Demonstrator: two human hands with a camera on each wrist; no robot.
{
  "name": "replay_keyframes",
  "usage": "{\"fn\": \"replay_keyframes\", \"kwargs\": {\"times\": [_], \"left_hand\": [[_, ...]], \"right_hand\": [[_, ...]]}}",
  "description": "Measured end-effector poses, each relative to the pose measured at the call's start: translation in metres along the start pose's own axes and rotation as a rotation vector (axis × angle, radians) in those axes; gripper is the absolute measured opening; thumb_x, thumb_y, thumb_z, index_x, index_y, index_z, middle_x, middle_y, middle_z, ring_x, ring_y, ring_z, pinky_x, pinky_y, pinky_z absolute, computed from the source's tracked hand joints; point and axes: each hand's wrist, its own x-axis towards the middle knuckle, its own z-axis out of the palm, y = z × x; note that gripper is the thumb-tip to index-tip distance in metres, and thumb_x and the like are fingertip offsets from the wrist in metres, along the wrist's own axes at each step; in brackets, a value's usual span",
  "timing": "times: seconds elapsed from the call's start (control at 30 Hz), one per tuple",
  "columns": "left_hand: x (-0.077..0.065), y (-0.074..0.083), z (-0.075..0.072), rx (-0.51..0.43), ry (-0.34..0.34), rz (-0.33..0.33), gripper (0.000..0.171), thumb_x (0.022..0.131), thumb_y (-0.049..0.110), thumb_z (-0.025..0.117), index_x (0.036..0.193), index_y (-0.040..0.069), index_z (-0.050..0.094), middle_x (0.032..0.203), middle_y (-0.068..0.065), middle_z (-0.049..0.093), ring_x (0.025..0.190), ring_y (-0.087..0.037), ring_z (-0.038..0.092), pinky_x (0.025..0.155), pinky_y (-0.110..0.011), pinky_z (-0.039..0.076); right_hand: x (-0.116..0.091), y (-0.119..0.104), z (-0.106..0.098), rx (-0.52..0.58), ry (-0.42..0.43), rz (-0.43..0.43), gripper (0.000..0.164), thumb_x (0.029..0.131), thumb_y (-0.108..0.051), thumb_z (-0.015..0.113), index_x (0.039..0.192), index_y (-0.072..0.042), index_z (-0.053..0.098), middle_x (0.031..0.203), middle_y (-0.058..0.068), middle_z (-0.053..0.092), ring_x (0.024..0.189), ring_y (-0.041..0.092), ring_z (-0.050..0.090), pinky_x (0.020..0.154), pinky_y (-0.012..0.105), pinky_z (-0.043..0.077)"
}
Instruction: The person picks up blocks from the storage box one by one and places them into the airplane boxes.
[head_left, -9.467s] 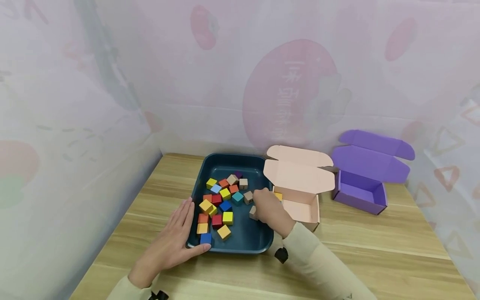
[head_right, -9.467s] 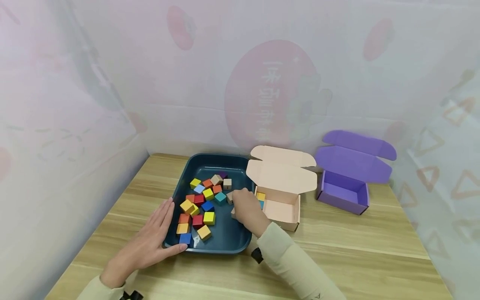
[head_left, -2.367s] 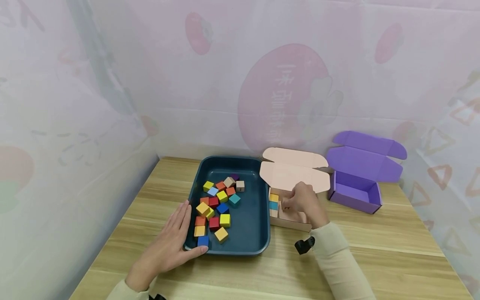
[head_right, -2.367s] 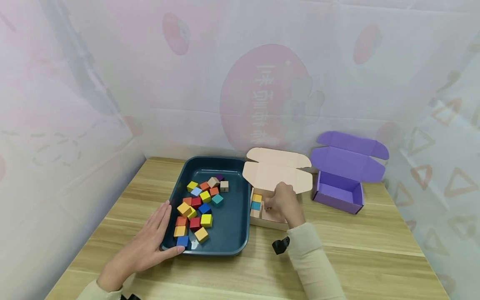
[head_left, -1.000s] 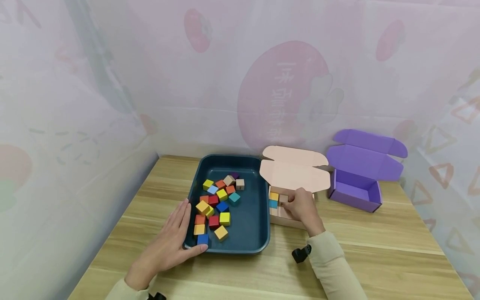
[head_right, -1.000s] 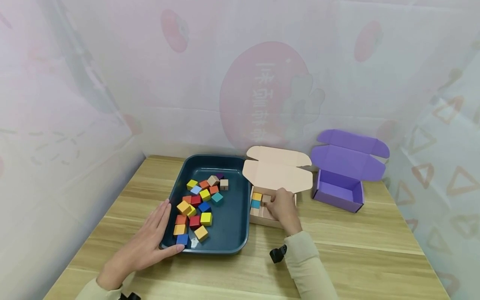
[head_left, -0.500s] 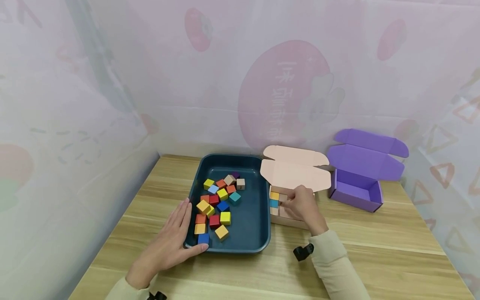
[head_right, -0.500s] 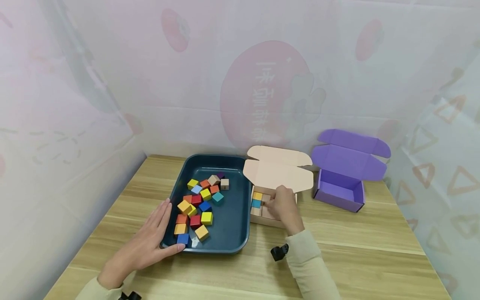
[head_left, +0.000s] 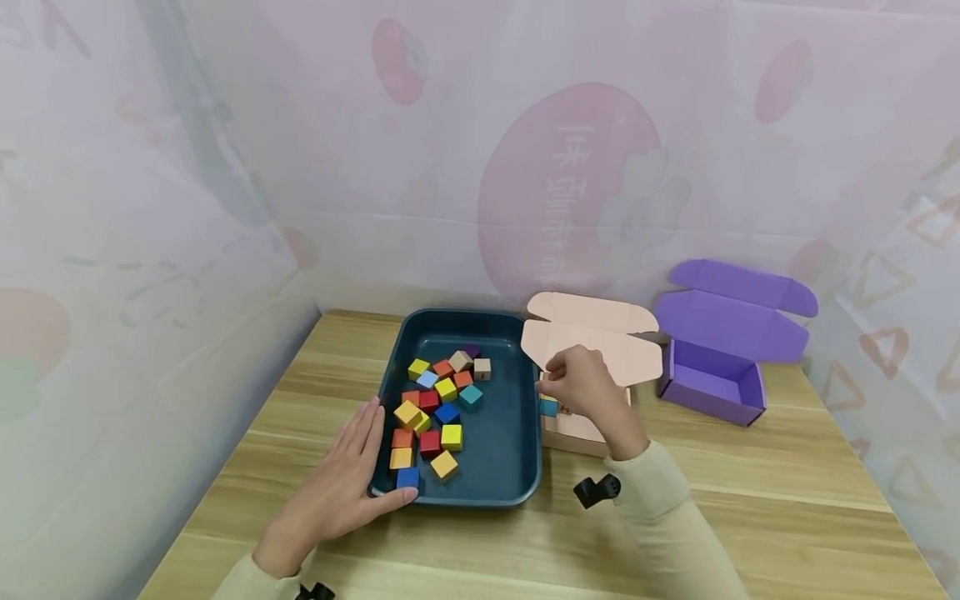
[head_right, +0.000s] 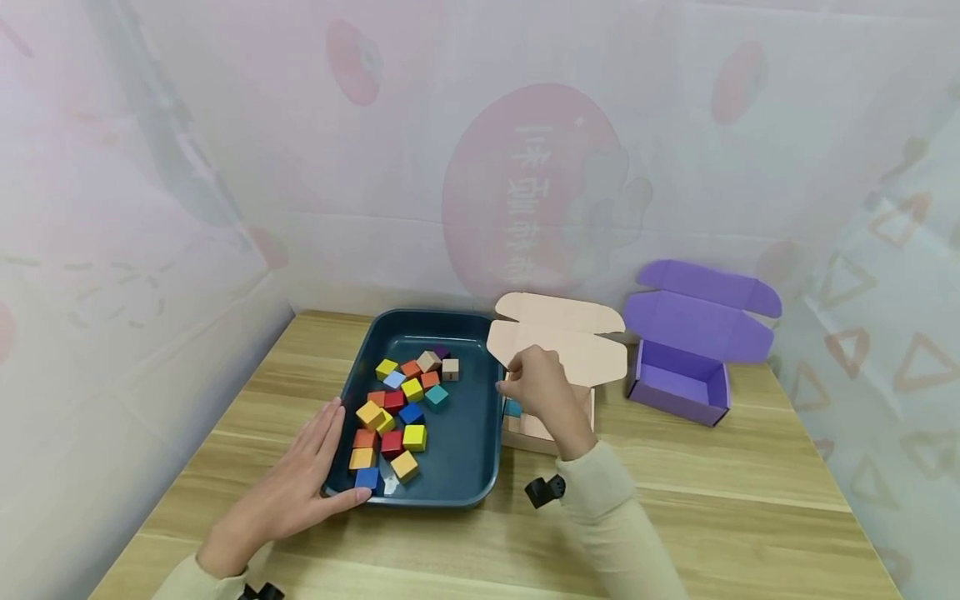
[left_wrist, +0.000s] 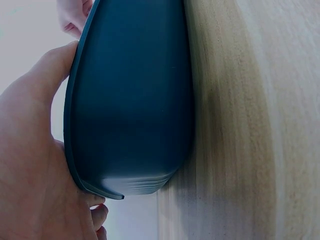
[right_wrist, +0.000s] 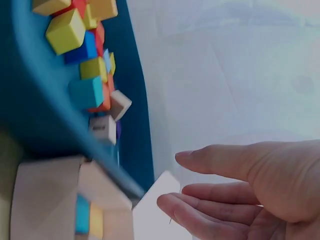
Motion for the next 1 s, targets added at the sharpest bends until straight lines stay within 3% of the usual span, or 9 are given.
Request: {"fn": "replay_keyframes", "kwargs": {"times": [0.23,0.47,0.57,0.67,0.83,1.0], "left_hand": [[0.000,-0.001,0.001,0.006,0.003,-0.002,0.122,0.088,0.079,0.063,0.169,0.002,0.013,0.179,-0.017,0.005,0.164,-0.042,0.014,0.130,-0.067,0.021],[-0.001,0.000,0.001,0.002,0.001,-0.001,0.122,0.088,0.079,0.062,0.169,0.002,0.012,0.179,-0.016,0.005,0.165,-0.041,0.013,0.130,-0.066,0.021],[-0.001,0.000,0.000,0.003,0.010,0.007,0.121,0.089,0.078,0.062,0.169,0.001,0.013,0.179,-0.017,0.006,0.164,-0.042,0.014,0.130,-0.066,0.021],[-0.001,-0.001,0.000,0.003,0.009,0.010,0.121,0.089,0.078,0.063,0.169,0.002,0.013,0.179,-0.017,0.006,0.165,-0.042,0.014,0.130,-0.066,0.021],[0.000,-0.001,0.002,0.003,0.003,0.011,0.122,0.089,0.078,0.063,0.169,0.002,0.013,0.179,-0.016,0.005,0.165,-0.041,0.013,0.131,-0.065,0.020],[0.001,-0.002,0.002,0.014,0.009,0.017,0.122,0.088,0.079,0.063,0.169,0.002,0.013,0.179,-0.017,0.005,0.165,-0.041,0.013,0.131,-0.064,0.021]], "right_hand": [[0.015,-0.030,0.015,0.036,-0.034,-0.022,0.032,0.091,-0.017,0.084,0.116,0.003,0.078,0.108,0.015,0.080,0.094,0.025,0.076,0.085,0.040,0.066],[0.034,-0.047,0.036,-0.039,-0.094,-0.008,0.033,0.091,-0.021,0.084,0.117,0.000,0.079,0.110,0.012,0.079,0.094,0.023,0.073,0.088,0.039,0.066],[0.042,-0.052,0.045,-0.061,-0.134,-0.014,0.022,0.092,-0.021,0.084,0.103,-0.003,0.082,0.096,0.009,0.078,0.086,0.021,0.067,0.077,0.033,0.064],[0.047,-0.054,0.054,-0.074,-0.174,-0.012,0.016,0.092,-0.021,0.084,0.089,-0.006,0.083,0.077,0.003,0.069,0.076,0.019,0.058,0.063,0.027,0.055],[0.057,-0.055,0.070,-0.085,-0.246,0.030,0.028,0.091,-0.021,0.085,0.072,-0.002,0.076,0.061,-0.001,0.043,0.062,0.016,0.043,0.051,0.024,0.038],[0.064,-0.051,0.084,-0.086,-0.274,0.102,0.046,0.088,-0.021,0.088,0.057,-0.010,0.056,0.056,-0.001,0.032,0.048,0.016,0.036,0.047,0.026,0.035]]}}
